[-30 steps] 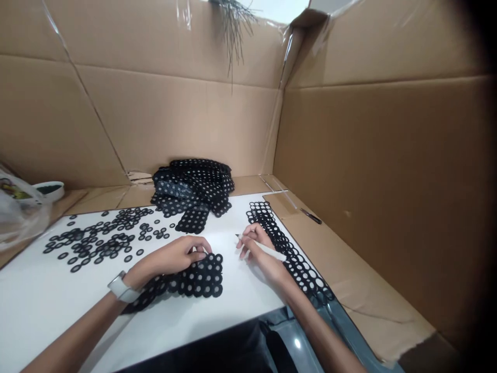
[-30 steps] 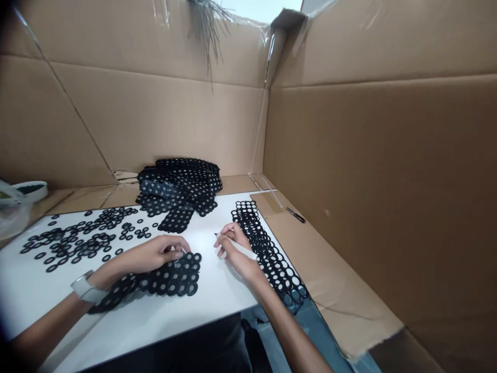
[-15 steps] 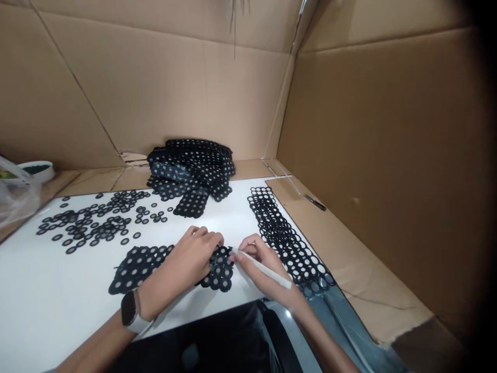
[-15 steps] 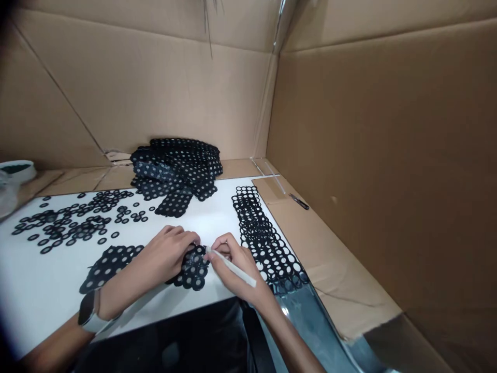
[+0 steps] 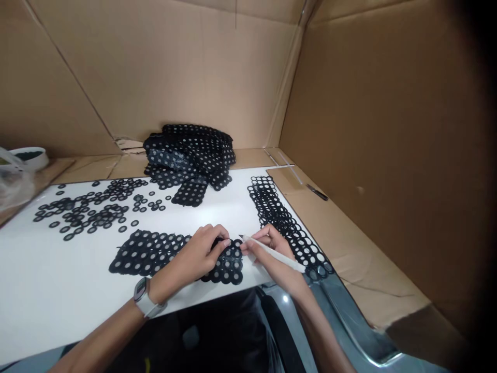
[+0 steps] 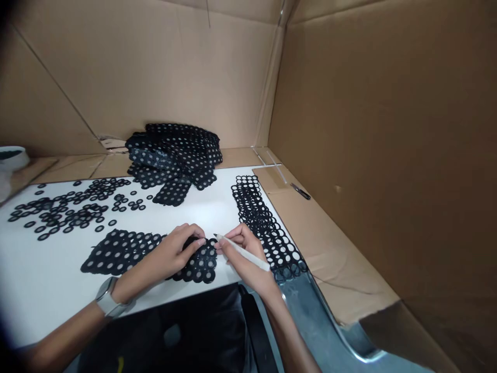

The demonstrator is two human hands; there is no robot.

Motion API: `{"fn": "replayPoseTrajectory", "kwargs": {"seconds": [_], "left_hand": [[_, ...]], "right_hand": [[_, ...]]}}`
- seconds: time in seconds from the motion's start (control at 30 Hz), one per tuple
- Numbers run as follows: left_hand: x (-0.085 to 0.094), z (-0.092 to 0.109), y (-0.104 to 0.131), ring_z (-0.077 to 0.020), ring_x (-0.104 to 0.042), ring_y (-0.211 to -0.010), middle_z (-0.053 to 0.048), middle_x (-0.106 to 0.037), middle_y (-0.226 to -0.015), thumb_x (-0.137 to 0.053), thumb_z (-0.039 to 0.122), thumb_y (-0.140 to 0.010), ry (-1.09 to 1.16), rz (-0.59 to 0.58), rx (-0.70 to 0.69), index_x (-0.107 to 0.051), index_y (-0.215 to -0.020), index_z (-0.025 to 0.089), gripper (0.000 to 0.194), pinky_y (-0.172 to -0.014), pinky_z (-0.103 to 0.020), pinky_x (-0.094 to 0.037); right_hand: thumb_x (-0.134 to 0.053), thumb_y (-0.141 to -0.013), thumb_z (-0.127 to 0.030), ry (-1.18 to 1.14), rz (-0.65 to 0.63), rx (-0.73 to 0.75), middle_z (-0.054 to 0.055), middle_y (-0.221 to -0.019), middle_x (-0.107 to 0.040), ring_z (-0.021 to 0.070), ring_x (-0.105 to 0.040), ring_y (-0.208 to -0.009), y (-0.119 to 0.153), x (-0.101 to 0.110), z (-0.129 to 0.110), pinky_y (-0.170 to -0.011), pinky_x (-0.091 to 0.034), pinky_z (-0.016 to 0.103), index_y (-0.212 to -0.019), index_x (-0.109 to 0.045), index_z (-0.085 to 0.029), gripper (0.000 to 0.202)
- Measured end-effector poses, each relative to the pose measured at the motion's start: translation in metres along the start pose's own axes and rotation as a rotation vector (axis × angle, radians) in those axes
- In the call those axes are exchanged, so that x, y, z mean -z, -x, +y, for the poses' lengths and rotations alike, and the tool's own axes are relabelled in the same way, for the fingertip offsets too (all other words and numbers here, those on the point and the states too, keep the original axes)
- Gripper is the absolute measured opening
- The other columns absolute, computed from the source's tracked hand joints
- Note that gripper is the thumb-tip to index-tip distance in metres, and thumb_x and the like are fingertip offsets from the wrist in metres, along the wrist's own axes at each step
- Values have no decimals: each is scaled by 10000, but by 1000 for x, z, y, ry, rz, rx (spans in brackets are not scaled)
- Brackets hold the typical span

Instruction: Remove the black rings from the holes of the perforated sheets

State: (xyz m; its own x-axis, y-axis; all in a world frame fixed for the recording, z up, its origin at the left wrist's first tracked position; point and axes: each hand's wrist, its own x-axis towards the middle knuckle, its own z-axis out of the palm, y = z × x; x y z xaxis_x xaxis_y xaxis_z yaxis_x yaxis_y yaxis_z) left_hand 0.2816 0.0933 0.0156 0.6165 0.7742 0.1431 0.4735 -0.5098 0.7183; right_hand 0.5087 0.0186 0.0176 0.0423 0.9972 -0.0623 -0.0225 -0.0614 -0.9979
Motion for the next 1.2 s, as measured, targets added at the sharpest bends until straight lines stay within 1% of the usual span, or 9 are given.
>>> {"fn": "replayPoseTrajectory", "kwargs": {"seconds": [0.13,0.3,0.4,0.47,0.63,0.83,1.0,1.1,1.2], "left_hand": [[2,-3,-4,-253,-663,-1061,-24,-746,-1068,-544,353,-1114,62,1,-6,-642,-1065,271,137,-962,-415,-479],[3,3,-4,-231,-681,-920,-24,-765,-999,-564,361,-1097,76,-3,27,-682,-1035,255,170,-837,-378,-490],[4,5,-3,-223,-675,-895,-22,-764,-974,-564,363,-1098,73,1,22,-699,-1024,253,189,-823,-371,-488],[5,4,-3,-224,-673,-894,-24,-765,-968,-558,372,-1103,78,1,13,-702,-1028,254,201,-824,-372,-491],[4,3,-3,-196,-619,-779,-5,-739,-924,-554,381,-1107,77,-6,20,-687,-1021,254,203,-743,-344,-466],[-1,0,1,-238,-634,-958,-35,-692,-1000,-463,304,-1138,-24,-13,-46,-626,-1053,256,189,-864,-389,-482],[-4,-2,3,-241,-625,-980,-50,-669,-1032,-435,303,-1151,-50,5,-94,-608,-1077,256,194,-878,-402,-489],[-3,0,3,-232,-638,-984,-41,-676,-1032,-458,316,-1144,-4,8,-76,-605,-1072,257,175,-885,-393,-496],[-1,3,0,-234,-656,-971,-33,-691,-1017,-473,343,-1131,22,-2,-8,-592,-1058,257,164,-881,-391,-496]], "right_hand": [[-780,-999,-463,58,-23,53,37,-901,-809,203,-732,-740,2,0,-4,-621,-509,291,-941,-583,-249,296],[-723,-981,-307,133,-41,70,4,-820,-781,210,-715,-735,-4,-1,1,-670,-518,317,-910,-578,-258,169],[-717,-966,-264,197,-43,49,-4,-820,-775,227,-738,-784,-6,-1,7,-704,-528,326,-897,-584,-261,149],[-717,-971,-266,213,-55,53,-1,-838,-781,240,-756,-823,-7,-1,9,-729,-540,336,-901,-588,-263,147],[-719,-991,-289,222,-59,54,5,-856,-798,246,-774,-841,-6,-2,6,-764,-558,348,-913,-586,-265,156],[-730,-1000,-345,244,-80,41,7,-871,-802,224,-753,-789,-10,-3,5,-675,-514,314,-937,-636,-256,144],[-759,-977,-349,274,-71,40,6,-830,-793,231,-750,-787,-15,-10,5,-704,-516,328,-943,-673,-249,136],[-750,-976,-345,254,-59,48,-6,-766,-768,220,-725,-731,-12,-9,3,-683,-503,325,-932,-670,-253,130],[-727,-981,-356,137,-32,63,-8,-757,-757,198,-678,-682,-7,0,1,-636,-490,308,-896,-610,-257,175]]}}
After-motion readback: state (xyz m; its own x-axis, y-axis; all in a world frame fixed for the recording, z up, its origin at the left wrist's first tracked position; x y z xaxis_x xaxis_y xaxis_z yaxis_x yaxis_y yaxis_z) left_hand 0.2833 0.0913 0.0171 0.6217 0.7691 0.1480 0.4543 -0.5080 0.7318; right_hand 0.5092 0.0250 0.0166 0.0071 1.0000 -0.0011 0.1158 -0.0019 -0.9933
